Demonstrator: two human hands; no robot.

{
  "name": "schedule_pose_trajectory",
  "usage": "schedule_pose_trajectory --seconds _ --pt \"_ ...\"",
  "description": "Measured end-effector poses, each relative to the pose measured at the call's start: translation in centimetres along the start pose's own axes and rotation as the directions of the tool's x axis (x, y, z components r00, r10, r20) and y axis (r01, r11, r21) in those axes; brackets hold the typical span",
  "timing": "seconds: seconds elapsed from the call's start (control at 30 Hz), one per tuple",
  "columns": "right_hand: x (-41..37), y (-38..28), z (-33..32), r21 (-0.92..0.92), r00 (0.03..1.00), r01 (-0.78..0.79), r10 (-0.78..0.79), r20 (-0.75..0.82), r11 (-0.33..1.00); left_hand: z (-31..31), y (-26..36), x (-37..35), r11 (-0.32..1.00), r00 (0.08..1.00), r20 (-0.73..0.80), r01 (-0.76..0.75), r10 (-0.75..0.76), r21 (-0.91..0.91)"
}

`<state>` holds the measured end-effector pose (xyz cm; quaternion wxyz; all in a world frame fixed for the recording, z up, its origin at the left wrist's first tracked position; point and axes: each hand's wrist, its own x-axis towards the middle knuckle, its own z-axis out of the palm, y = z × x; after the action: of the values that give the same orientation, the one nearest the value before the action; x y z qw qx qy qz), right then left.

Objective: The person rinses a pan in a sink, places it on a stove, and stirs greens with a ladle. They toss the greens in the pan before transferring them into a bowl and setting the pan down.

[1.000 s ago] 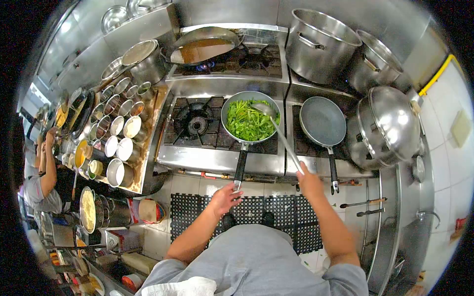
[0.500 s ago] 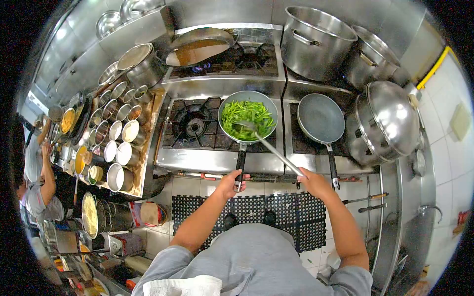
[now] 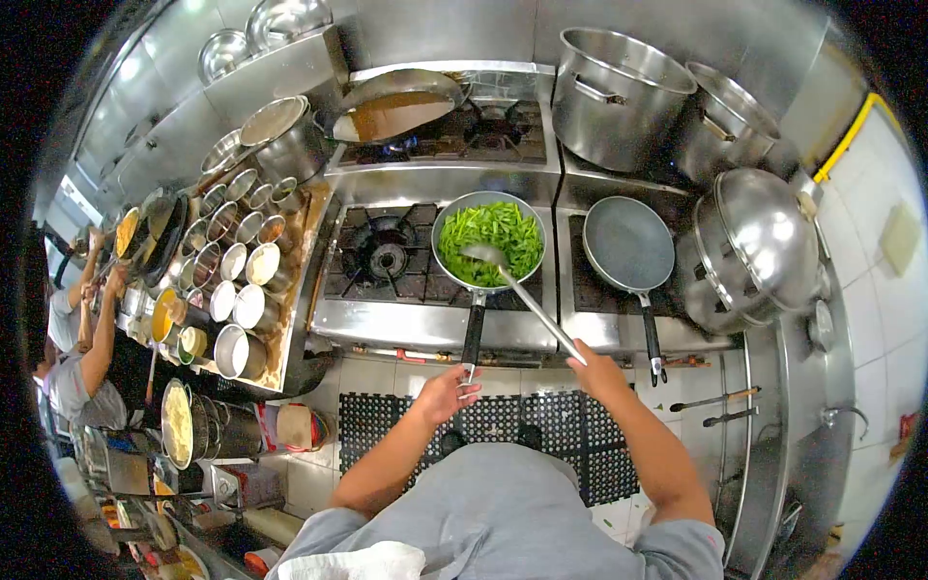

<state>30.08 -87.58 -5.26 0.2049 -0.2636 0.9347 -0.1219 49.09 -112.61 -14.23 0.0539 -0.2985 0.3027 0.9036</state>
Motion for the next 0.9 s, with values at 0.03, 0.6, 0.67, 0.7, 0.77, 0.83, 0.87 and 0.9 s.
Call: schedule_pose_trajectory --seconds 0.03,0.6,0.67,0.7,0.77,0.83,0.87,0.9 --pt "0.0 1.5 -0.4 0.0 1.0 0.004 -0.004 0.0 1.0 -0.1 0.0 -0.5 1.0 1.0 -0.008 -0.006 0.006 -0.01" --pt "2.7 -2.0 -1.6 0.092 0.995 -0.098 0.095 0.029 0.991 -1.2 -1.0 -1.3 1.0 0.999 -0.034 0.015 -0.016 -0.019" --pt "4.9 0.2 3.7 0.203 0.997 0.027 -0.011 -0.077 0.979 -1.8 -1.8 -1.2 0.998 0.998 -0.03 0.055 -0.056 -0.037" --pt "3.8 0.6 2.7 0.173 0.996 0.072 -0.063 -0.055 0.982 -2.0 -2.1 -1.2 0.999 0.999 -0.012 0.048 -0.048 -0.008" --pt "3.1 2.7 1.4 0.14 0.993 0.119 -0.116 -0.027 0.983 -1.9 -1.9 -2.1 0.999 0.999 -0.026 0.04 -0.04 -0.01" --pt "3.3 4.5 0.3 0.206 0.995 0.104 -0.1 -0.028 0.973 -2.5 -2.3 -2.4 0.999 0.997 -0.07 0.036 -0.038 -0.04" --pt "3.5 4.6 1.0 0.207 0.995 0.097 -0.095 -0.021 0.973 -3.1 -3.0 -2.7 0.998 0.996 -0.073 0.044 -0.047 -0.043" --pt "3.4 2.0 0.1 0.19 1.0 0.018 -0.013 -0.028 0.982 -3.5 -3.4 -2.7 0.995 0.992 -0.106 0.065 -0.073 -0.077"
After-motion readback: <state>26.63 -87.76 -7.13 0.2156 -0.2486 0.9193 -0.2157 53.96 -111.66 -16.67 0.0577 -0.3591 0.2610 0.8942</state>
